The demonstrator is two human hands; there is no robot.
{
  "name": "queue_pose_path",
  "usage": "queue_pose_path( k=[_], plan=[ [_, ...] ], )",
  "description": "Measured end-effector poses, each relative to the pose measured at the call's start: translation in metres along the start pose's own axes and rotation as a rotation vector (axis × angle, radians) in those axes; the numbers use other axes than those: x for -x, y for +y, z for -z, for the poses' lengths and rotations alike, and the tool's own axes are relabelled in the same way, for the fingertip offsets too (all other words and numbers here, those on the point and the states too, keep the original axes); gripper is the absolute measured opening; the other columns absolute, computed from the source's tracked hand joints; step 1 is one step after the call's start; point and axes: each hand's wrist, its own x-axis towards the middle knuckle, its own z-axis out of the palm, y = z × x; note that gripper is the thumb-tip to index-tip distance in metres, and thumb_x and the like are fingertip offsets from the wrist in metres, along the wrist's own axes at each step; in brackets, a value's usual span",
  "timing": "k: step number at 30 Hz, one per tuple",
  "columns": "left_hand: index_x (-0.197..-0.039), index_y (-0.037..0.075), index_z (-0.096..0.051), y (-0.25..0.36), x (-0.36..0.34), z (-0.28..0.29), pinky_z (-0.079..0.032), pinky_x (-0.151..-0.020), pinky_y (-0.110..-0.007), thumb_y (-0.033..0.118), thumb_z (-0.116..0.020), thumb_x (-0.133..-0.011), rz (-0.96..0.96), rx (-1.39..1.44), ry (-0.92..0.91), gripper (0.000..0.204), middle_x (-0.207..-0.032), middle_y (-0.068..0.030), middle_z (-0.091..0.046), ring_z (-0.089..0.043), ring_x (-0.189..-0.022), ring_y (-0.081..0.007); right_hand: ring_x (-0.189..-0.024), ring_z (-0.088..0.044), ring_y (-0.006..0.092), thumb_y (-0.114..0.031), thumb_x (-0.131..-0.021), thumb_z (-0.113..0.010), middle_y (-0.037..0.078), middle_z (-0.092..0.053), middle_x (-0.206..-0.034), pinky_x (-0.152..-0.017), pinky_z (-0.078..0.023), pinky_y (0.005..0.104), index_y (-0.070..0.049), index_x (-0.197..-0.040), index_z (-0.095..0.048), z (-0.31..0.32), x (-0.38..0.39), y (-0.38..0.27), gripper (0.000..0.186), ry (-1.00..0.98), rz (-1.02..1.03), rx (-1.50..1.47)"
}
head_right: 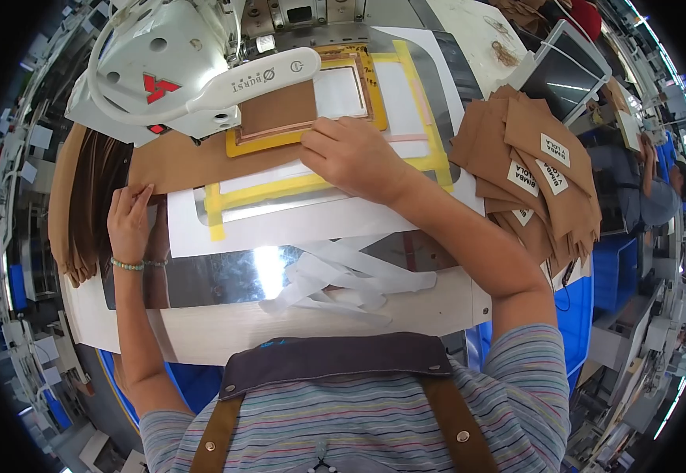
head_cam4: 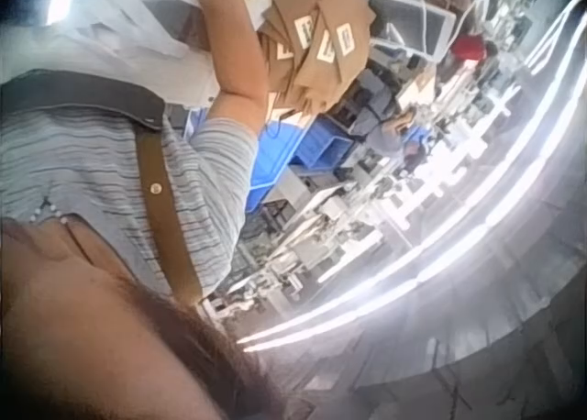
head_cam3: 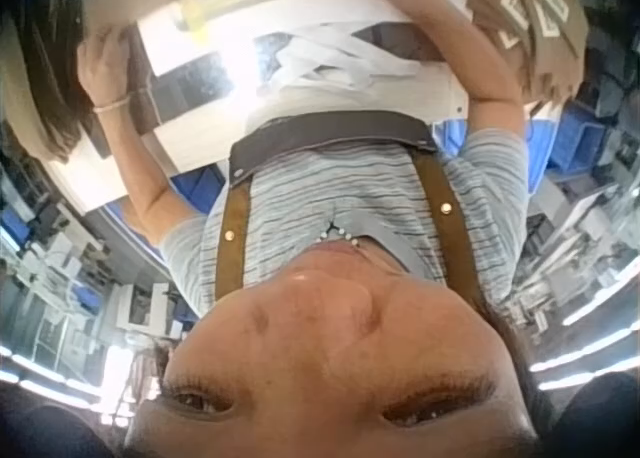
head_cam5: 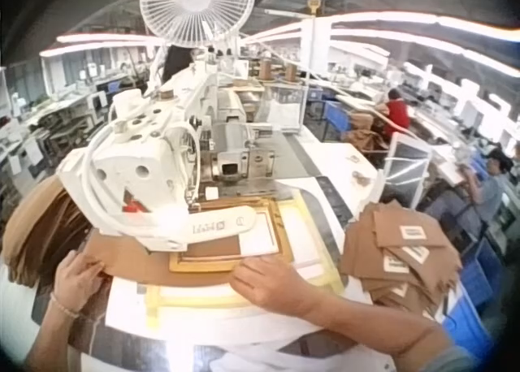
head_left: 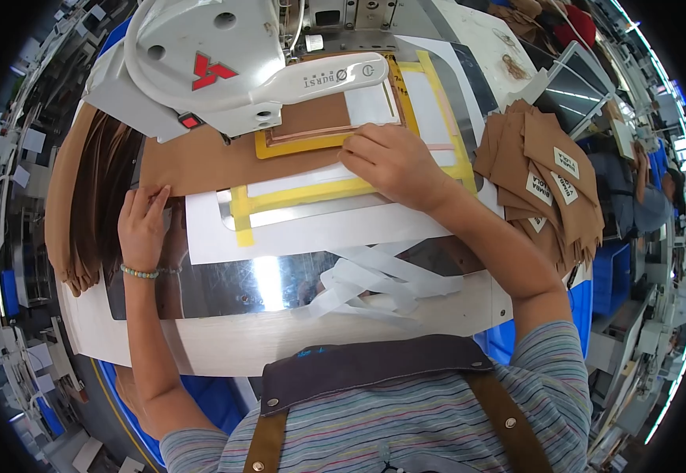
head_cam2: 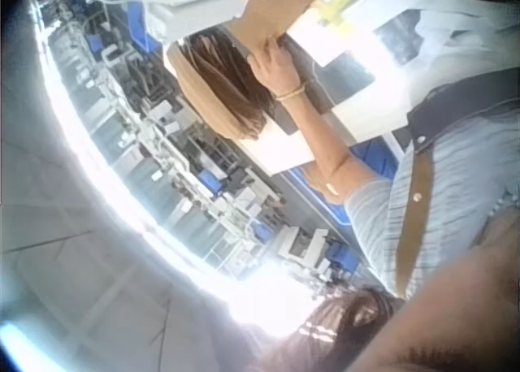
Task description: The recorder places leather patches into a guide and uses an automated industrial sewing machine to stitch them onto leather components.
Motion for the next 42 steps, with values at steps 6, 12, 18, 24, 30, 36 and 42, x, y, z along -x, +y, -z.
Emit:
queue_pose_path(
  k=[6, 12, 18, 24, 30, 36, 42],
  plan=[
    [-0.118, 0.002, -0.073, -0.043, 0.074, 0.02, -0.057, -0.088, -0.043, -0.007, -0.065, -0.086, 0.349, -0.245, 0.001, 0.034, -0.109, -0.011, -0.068, -0.066, -0.102, -0.0315, -0.089, -0.068, 0.0255, -0.014, -0.1, -0.064, 0.005, -0.071, -0.094, -0.077, -0.056, 0.0398, -0.003, -0.102, -0.072, 0.013, -0.021, 0.028, 0.013, 0.074, -0.351, -0.135],
    [-0.122, 0.005, -0.072, -0.059, 0.149, 0.029, -0.056, -0.09, -0.043, -0.006, -0.062, -0.091, 0.6, -0.241, -0.088, 0.034, -0.112, -0.0116, -0.069, -0.068, -0.106, -0.0339, -0.085, -0.076, 0.0226, -0.006, -0.101, -0.052, 0.015, -0.078, -0.103, -0.078, -0.06, 0.032, 0.003, -0.122, -0.071, -0.005, -0.068, 0.051, 0.03, -0.421, -0.868, -0.945],
    [-0.12, 0.004, -0.073, -0.055, 0.151, 0.027, -0.056, -0.089, -0.043, -0.007, -0.063, -0.092, 0.628, -0.143, -0.029, 0.032, -0.112, -0.0122, -0.069, -0.069, -0.103, -0.0337, -0.093, -0.077, 0.0208, -0.004, -0.102, -0.05, 0.018, -0.077, -0.106, -0.083, -0.063, 0.0291, 0.004, -0.129, -0.066, -0.067, -0.113, 0.035, 0.033, -0.497, -1.007, -1.24],
    [-0.119, 0.003, -0.074, -0.05, 0.141, 0.025, -0.056, -0.087, -0.037, -0.01, -0.063, -0.091, 0.662, -0.045, 0.028, 0.033, -0.112, -0.0104, -0.069, -0.07, -0.099, -0.0285, -0.109, -0.073, 0.022, -0.01, -0.105, -0.052, 0.019, -0.076, -0.118, -0.091, -0.061, 0.033, 0.003, -0.124, -0.07, -0.088, -0.094, 0.05, 0.029, -0.318, -1.155, -1.695],
    [-0.12, 0.003, -0.075, -0.049, 0.144, 0.026, -0.058, -0.084, -0.033, -0.011, -0.061, -0.092, 0.684, -0.008, 0.048, 0.034, -0.112, -0.0091, -0.069, -0.071, -0.1, -0.0246, -0.099, -0.074, 0.0309, -0.02, -0.103, -0.059, 0.015, -0.078, -0.112, -0.086, -0.059, 0.0449, -0.006, -0.124, -0.073, -0.05, -0.07, 0.039, 0.029, -0.083, -0.753, -0.63],
    [-0.12, 0.003, -0.075, -0.049, 0.15, 0.03, -0.06, -0.083, -0.033, -0.01, -0.061, -0.094, 0.704, -0.012, 0.036, 0.033, -0.114, -0.0089, -0.069, -0.071, -0.101, -0.0238, -0.082, -0.072, 0.0335, -0.014, -0.097, -0.057, 0.017, -0.076, -0.087, -0.077, -0.058, 0.0437, -0.005, -0.114, -0.076, -0.013, -0.065, 0.025, 0.027, -0.14, -0.616, -0.475],
    [-0.121, 0.004, -0.075, -0.052, 0.149, 0.028, -0.06, -0.086, -0.033, -0.01, -0.061, -0.093, 0.702, 0.008, 0.037, 0.034, -0.116, -0.0087, -0.069, -0.072, -0.104, -0.0242, -0.082, -0.072, 0.0202, -0.01, -0.095, -0.052, 0.011, -0.077, -0.092, -0.076, -0.059, 0.0383, -0.005, -0.113, -0.076, -0.022, -0.077, 0.059, 0.03, -0.446, -0.899, -0.856]
  ],
)
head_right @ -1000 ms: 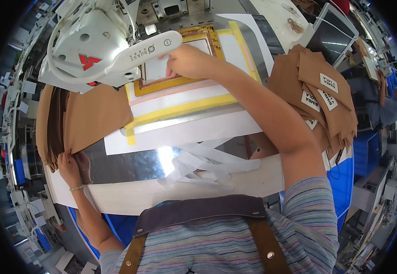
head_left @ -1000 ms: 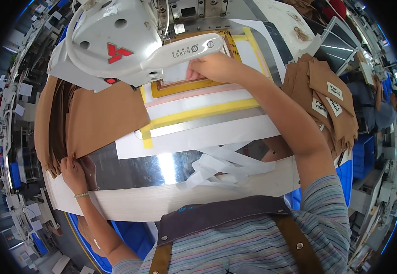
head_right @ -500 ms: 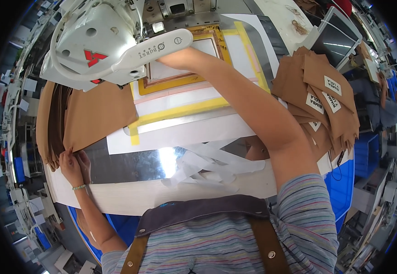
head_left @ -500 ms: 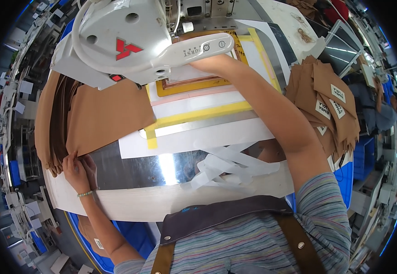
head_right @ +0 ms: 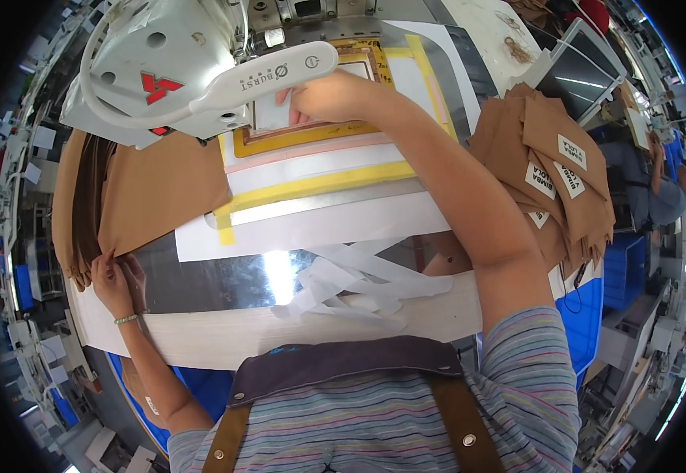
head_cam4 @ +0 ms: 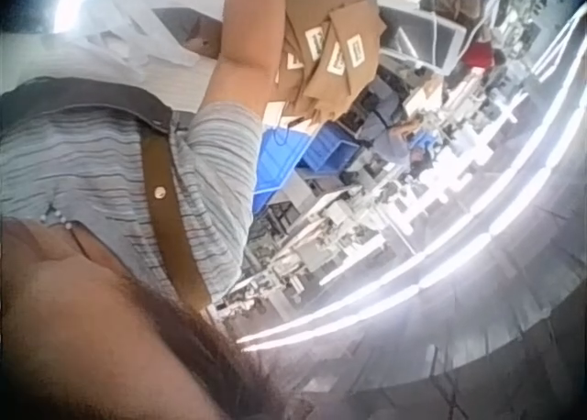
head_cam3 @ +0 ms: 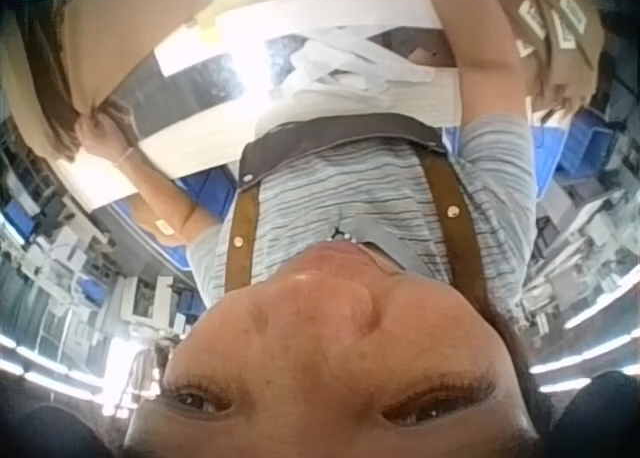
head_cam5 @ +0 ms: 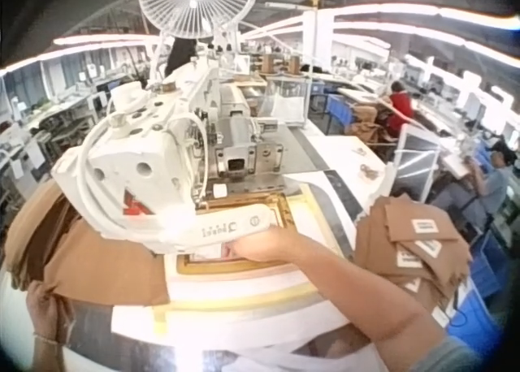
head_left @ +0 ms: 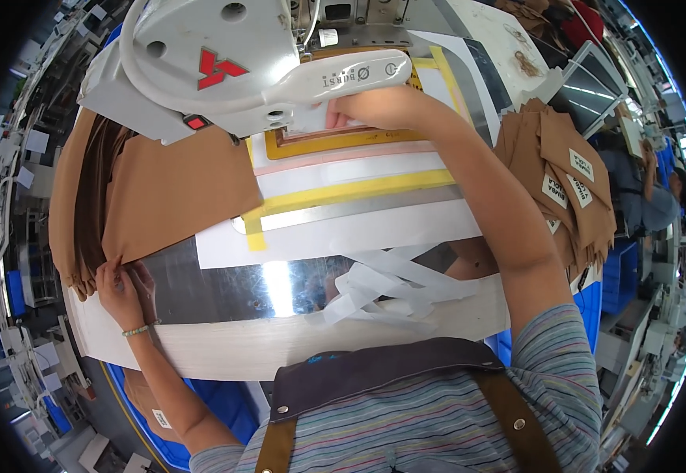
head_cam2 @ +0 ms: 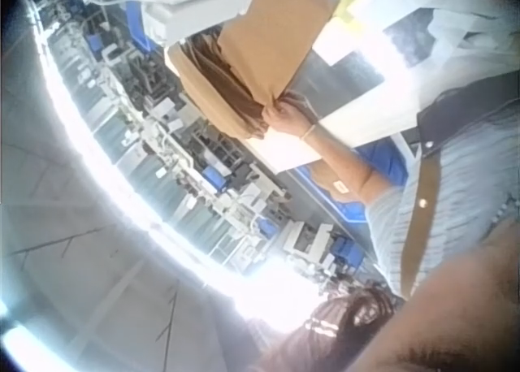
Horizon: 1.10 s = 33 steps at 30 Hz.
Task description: The recorder places leather patches into a guide and uses an automated industrial sewing machine to stitch them onto leather components.
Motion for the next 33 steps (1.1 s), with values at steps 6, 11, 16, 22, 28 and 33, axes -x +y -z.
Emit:
queue_pose_path(
  k=[6, 11, 16, 22, 28, 33],
  plan=[
    [-0.121, 0.005, -0.075, 0.002, -0.001, -0.001, -0.058, -0.088, -0.034, -0.009, -0.062, -0.091, 0.009, -0.016, -0.001, 0.035, -0.118, -0.0094, -0.07, -0.072, -0.106, -0.0252, -0.089, -0.074, 0.0188, -0.013, -0.099, -0.054, 0.014, -0.078, -0.103, -0.084, -0.06, 0.0354, -0.004, -0.119, -0.075, -0.033, -0.049, -0.019, 0.03, -0.238, -0.071, -0.064],
    [-0.122, 0.005, -0.075, -0.012, 0.004, -0.001, -0.059, -0.088, -0.034, -0.008, -0.063, -0.092, -0.016, -0.047, -0.006, 0.035, -0.12, -0.0095, -0.071, -0.072, -0.107, -0.0253, -0.093, -0.076, 0.0207, -0.013, -0.102, -0.05, 0.014, -0.079, -0.108, -0.094, -0.059, 0.04, -0.004, -0.12, -0.075, -0.028, -0.051, -0.019, 0.032, -0.252, -0.091, -0.192],
    [-0.136, 0.006, -0.07, 0.03, -0.005, 0.005, -0.053, -0.106, -0.04, -0.002, -0.064, -0.096, -0.068, 0.023, 0.049, 0.041, -0.136, -0.0141, -0.067, -0.066, -0.125, -0.0324, -0.099, -0.075, 0.0232, -0.029, -0.096, -0.072, 0.012, -0.08, -0.107, -0.092, -0.057, 0.0404, -0.006, -0.118, -0.077, 0.033, -0.01, 0.019, 0.032, 0.19, 0.322, 0.348],
    [-0.148, 0.008, -0.063, 0.185, -0.036, 0.004, -0.033, -0.124, -0.053, 0.015, -0.068, -0.098, -0.413, 0.144, -0.308, 0.051, -0.16, -0.0174, -0.053, -0.043, -0.152, -0.0382, -0.091, -0.072, 0.023, -0.03, -0.091, -0.079, 0.009, -0.077, -0.093, -0.083, -0.055, 0.0385, -0.009, -0.103, -0.079, 0.054, 0.013, 0.031, 0.024, -0.058, 0.046, 0.414],
    [-0.151, 0.007, -0.059, 0.267, -0.05, -0.049, -0.023, -0.127, -0.056, 0.046, -0.068, -0.099, -0.601, 0.088, -0.451, 0.066, -0.169, -0.0236, -0.036, -0.03, -0.157, -0.0437, -0.082, -0.069, 0.0208, -0.025, -0.089, -0.081, 0.005, -0.075, -0.086, -0.075, -0.053, 0.0378, -0.009, -0.09, -0.075, 0.049, 0.009, 0.031, 0.018, -0.172, -0.027, 0.456],
    [-0.151, 0.0, -0.057, 0.276, -0.054, -0.077, -0.02, -0.128, -0.057, 0.056, -0.053, -0.106, -0.604, 0.003, -0.502, 0.072, -0.168, -0.0303, -0.034, -0.024, -0.158, -0.0486, -0.081, -0.069, 0.0202, -0.024, -0.09, -0.08, 0.005, -0.075, -0.086, -0.075, -0.053, 0.0378, -0.009, -0.092, -0.074, 0.051, 0.016, 0.039, 0.016, -0.142, 0.027, 0.4]
  ],
)
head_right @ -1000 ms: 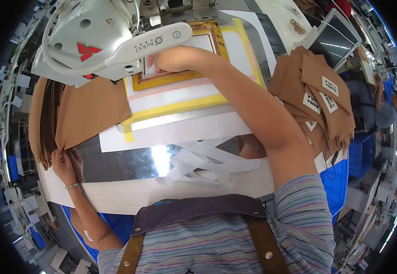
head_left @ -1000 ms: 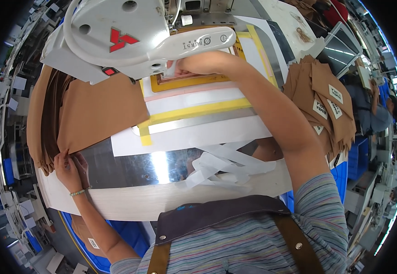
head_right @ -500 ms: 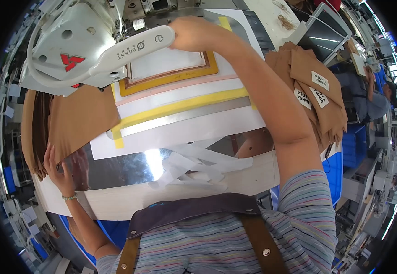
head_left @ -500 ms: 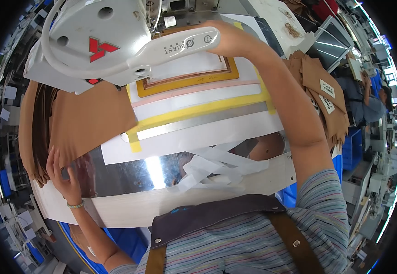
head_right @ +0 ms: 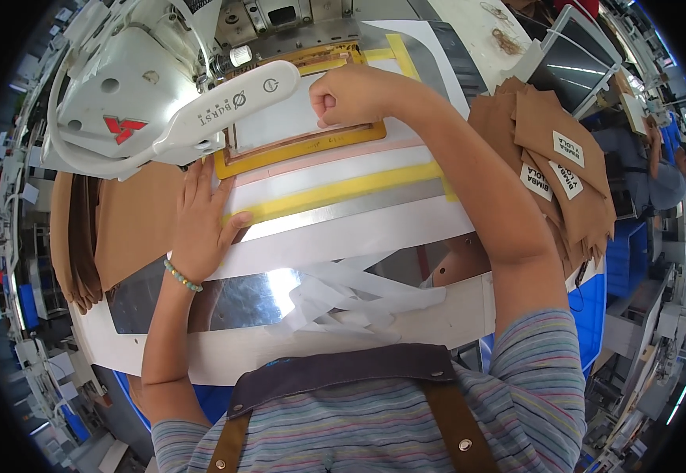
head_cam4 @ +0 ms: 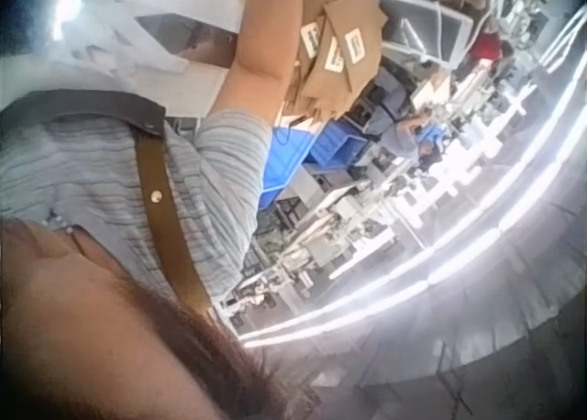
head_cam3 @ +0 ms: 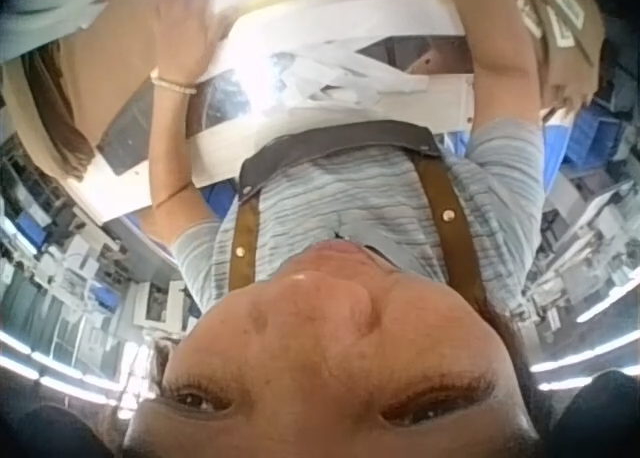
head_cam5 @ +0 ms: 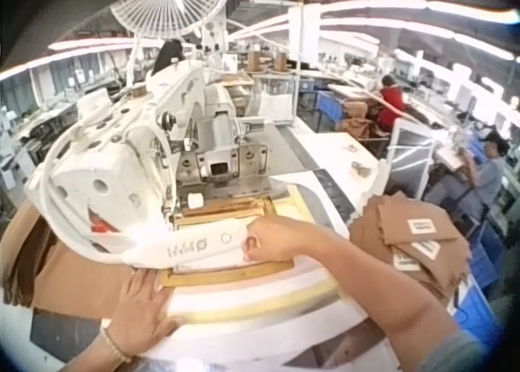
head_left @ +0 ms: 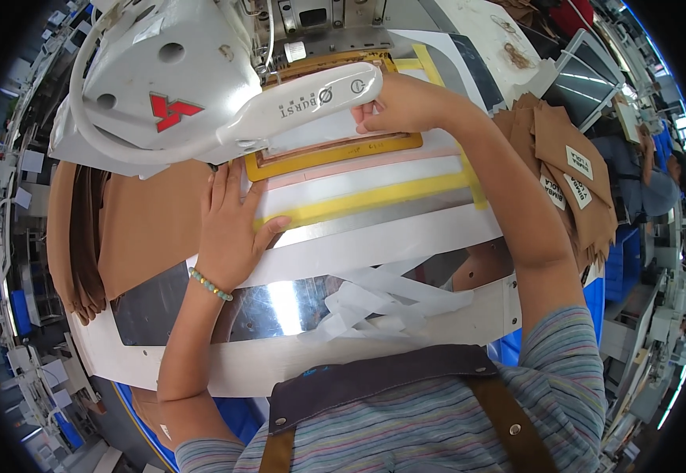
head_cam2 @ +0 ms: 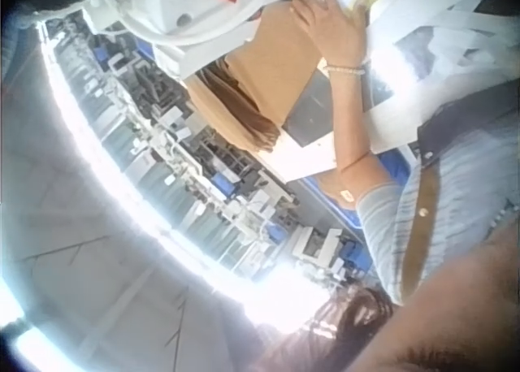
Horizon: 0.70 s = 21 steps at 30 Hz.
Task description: The recorder places leather patches into a guide and uses an automated industrial sewing machine to stitch them onto leather components.
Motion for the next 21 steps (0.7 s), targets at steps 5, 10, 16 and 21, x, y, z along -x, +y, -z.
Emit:
queue_pose_path(
  k=[5, 10, 16, 21],
  plan=[
    [-0.15, -0.002, -0.057, 0.001, -0.001, -0.01, -0.02, -0.127, -0.058, 0.061, -0.052, -0.105, -0.018, 0.021, 0.079, 0.078, -0.168, -0.0322, -0.033, -0.025, -0.157, -0.0501, -0.085, -0.07, 0.0214, -0.02, -0.088, -0.078, 0.006, -0.075, -0.086, -0.075, -0.054, 0.0387, -0.008, -0.091, -0.075, 0.005, 0.004, 0.005, 0.013, -0.014, 0.037, 0.038],
    [-0.155, 0.001, -0.052, -0.001, -0.005, -0.007, -0.019, -0.126, -0.061, 0.068, -0.055, -0.1, -0.01, 0.011, 0.046, 0.087, -0.169, -0.0329, -0.031, -0.026, -0.157, -0.0492, -0.101, -0.06, 0.0232, -0.021, -0.086, -0.079, 0.006, -0.07, -0.091, -0.084, -0.052, 0.0383, -0.007, -0.095, -0.076, 0.022, -0.005, 0.017, 0.017, -0.192, -0.034, 0.224],
    [-0.153, -0.001, -0.053, -0.001, -0.006, -0.008, -0.019, -0.126, -0.061, 0.066, -0.059, -0.099, 0.014, 0.017, 0.066, 0.086, -0.168, -0.0325, -0.032, -0.026, -0.156, -0.0504, -0.103, -0.06, 0.0222, -0.018, -0.089, -0.073, 0.006, -0.07, -0.092, -0.087, -0.051, 0.0367, -0.006, -0.096, -0.076, 0.028, -0.008, 0.027, 0.013, -0.204, 0.022, 0.198],
    [-0.154, -0.001, -0.052, -0.001, -0.003, -0.011, -0.019, -0.126, -0.061, 0.065, -0.058, -0.1, 0.006, 0.001, 0.06, 0.085, -0.168, -0.032, -0.033, -0.026, -0.156, -0.0506, -0.097, -0.064, 0.0192, -0.016, -0.094, -0.068, 0.007, -0.071, -0.093, -0.085, -0.051, 0.0354, -0.006, -0.099, -0.075, 0.031, 0.005, 0.02, 0.014, -0.174, 0.01, 0.071]
  ],
)
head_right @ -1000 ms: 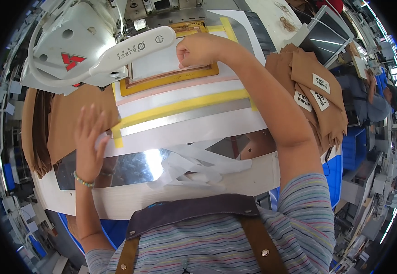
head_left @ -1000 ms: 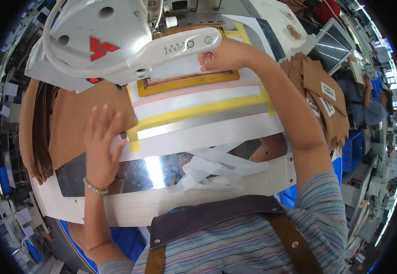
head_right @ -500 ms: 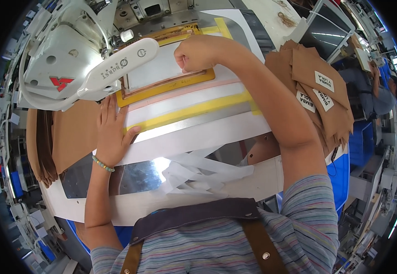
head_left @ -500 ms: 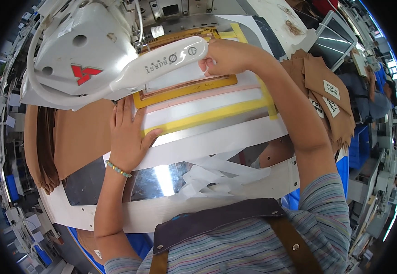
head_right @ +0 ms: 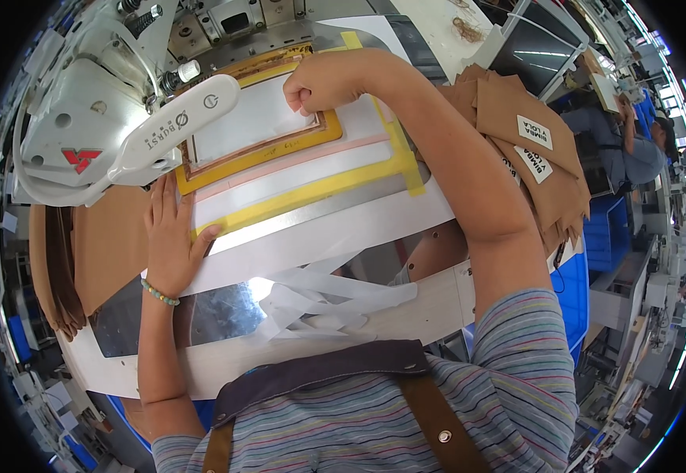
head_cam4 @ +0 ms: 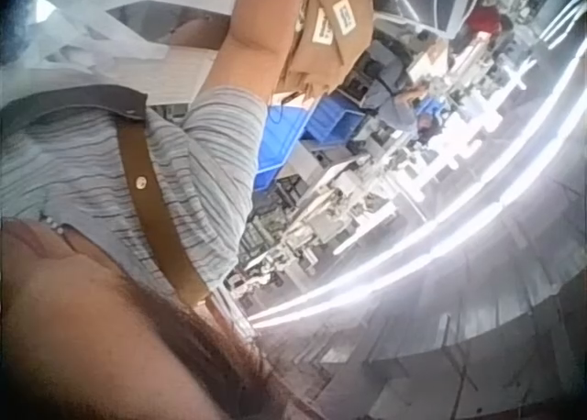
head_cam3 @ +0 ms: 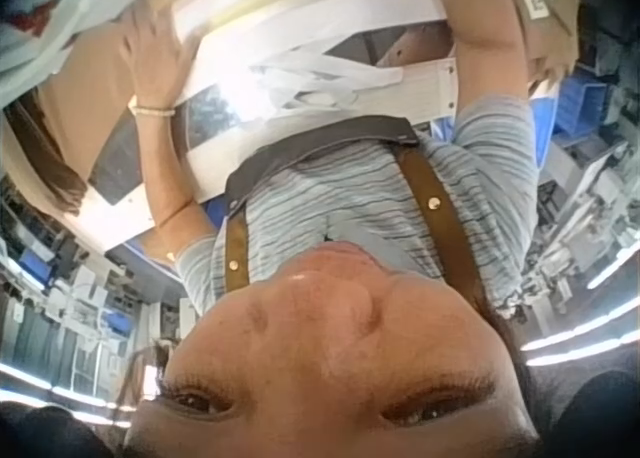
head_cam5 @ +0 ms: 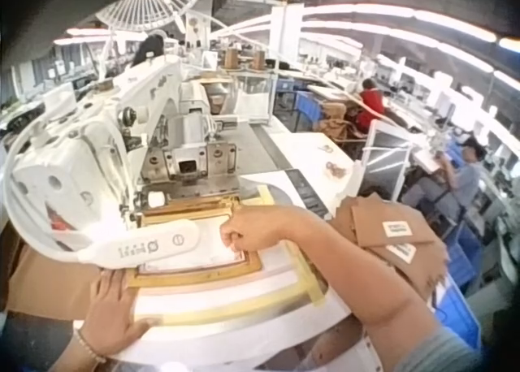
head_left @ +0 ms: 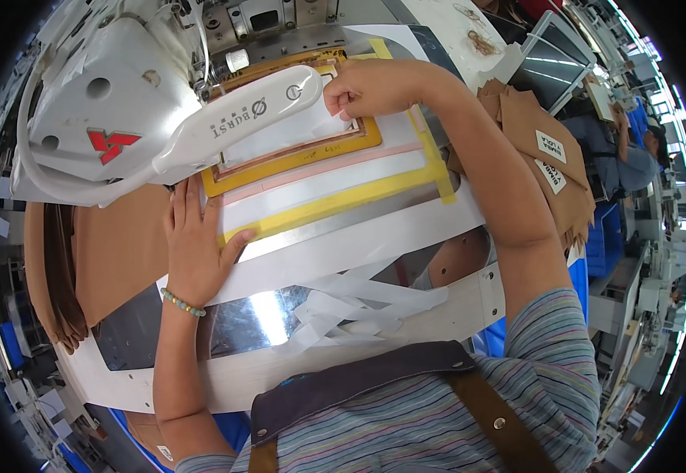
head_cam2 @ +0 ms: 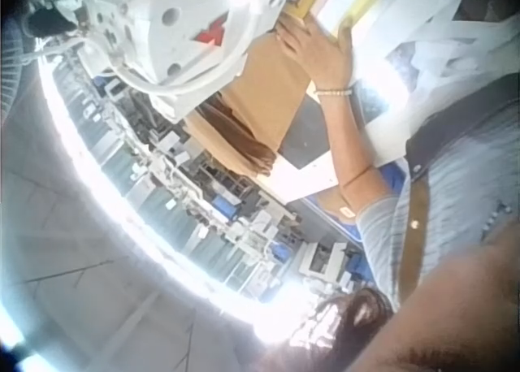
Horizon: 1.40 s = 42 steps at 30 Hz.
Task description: The recorder places leather patches into a guide and uses an automated industrial sewing machine to stitch them onto leather components.
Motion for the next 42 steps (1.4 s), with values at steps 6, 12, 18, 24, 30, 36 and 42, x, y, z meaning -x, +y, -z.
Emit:
queue_pose_path(
  k=[6, 12, 18, 24, 30, 36, 42],
  plan=[
    [-0.154, 0.0, -0.053, 0.001, 0.001, -0.001, -0.018, -0.127, -0.061, 0.065, -0.058, -0.1, 0.009, 0.023, 0.02, 0.084, -0.167, -0.0319, -0.034, -0.027, -0.156, -0.0503, -0.079, -0.067, 0.0165, -0.017, -0.093, -0.072, 0.005, -0.074, -0.086, -0.073, -0.051, 0.033, -0.005, -0.1, -0.077, -0.002, 0.0, -0.004, 0.015, 0.026, 0.072, -0.011],
    [-0.154, 0.001, -0.053, 0.001, 0.0, 0.0, -0.018, -0.127, -0.061, 0.064, -0.059, -0.1, 0.002, 0.036, 0.027, 0.083, -0.167, -0.032, -0.034, -0.027, -0.156, -0.05, -0.079, -0.068, 0.0201, -0.012, -0.089, -0.074, 0.008, -0.073, -0.083, -0.074, -0.053, 0.0353, -0.002, -0.087, -0.077, -0.016, -0.005, 0.0, 0.011, 0.143, -0.001, -0.032],
    [-0.153, -0.001, -0.053, 0.002, -0.001, 0.0, -0.018, -0.127, -0.061, 0.063, -0.06, -0.1, 0.005, 0.051, 0.041, 0.083, -0.167, -0.0326, -0.034, -0.027, -0.156, -0.05, -0.075, -0.067, 0.0355, -0.013, -0.088, -0.071, 0.017, -0.072, -0.078, -0.084, -0.058, 0.0429, -0.002, -0.076, -0.076, -0.024, -0.018, -0.004, 0.017, 0.172, 0.093, 0.518],
    [-0.154, 0.0, -0.052, 0.0, 0.001, -0.001, -0.017, -0.127, -0.06, 0.063, -0.059, -0.1, 0.019, 0.039, 0.025, 0.083, -0.167, -0.0325, -0.034, -0.026, -0.157, -0.049, -0.095, -0.071, 0.0303, -0.017, -0.087, -0.08, 0.015, -0.075, -0.1, -0.084, -0.057, 0.0414, -0.003, -0.088, -0.077, -0.008, -0.029, -0.022, 0.013, -0.143, -0.221, 0.45],
    [-0.156, -0.002, -0.051, 0.003, -0.001, 0.001, -0.02, -0.126, -0.057, 0.059, -0.058, -0.102, 0.016, 0.016, 0.007, 0.081, -0.17, -0.0291, -0.032, -0.025, -0.158, -0.0478, -0.087, -0.073, 0.031, -0.014, -0.084, -0.077, 0.018, -0.076, -0.098, -0.076, -0.058, 0.0416, -0.003, -0.094, -0.079, -0.009, -0.039, -0.024, 0.015, -0.167, -0.226, 0.523],
    [-0.157, -0.001, -0.049, 0.001, 0.002, 0.001, -0.02, -0.126, -0.057, 0.058, -0.059, -0.102, 0.037, 0.024, -0.007, 0.081, -0.171, -0.0278, -0.03, -0.023, -0.159, -0.0473, -0.085, -0.071, 0.0314, -0.017, -0.08, -0.083, 0.014, -0.078, -0.095, -0.076, -0.057, 0.047, -0.004, -0.094, -0.082, 0.002, -0.036, -0.05, 0.019, -0.173, -0.279, 0.567],
    [-0.155, 0.001, -0.052, 0.002, -0.001, -0.001, -0.019, -0.127, -0.06, 0.062, -0.061, -0.1, 0.016, 0.028, 0.031, 0.083, -0.167, -0.0318, -0.034, -0.028, -0.156, -0.0489, -0.098, -0.069, 0.0305, -0.008, -0.08, -0.078, 0.01, -0.077, -0.092, -0.079, -0.059, 0.0442, -0.011, -0.093, -0.082, -0.002, -0.018, -0.022, 0.014, -0.109, -0.093, 0.257]
  ],
)
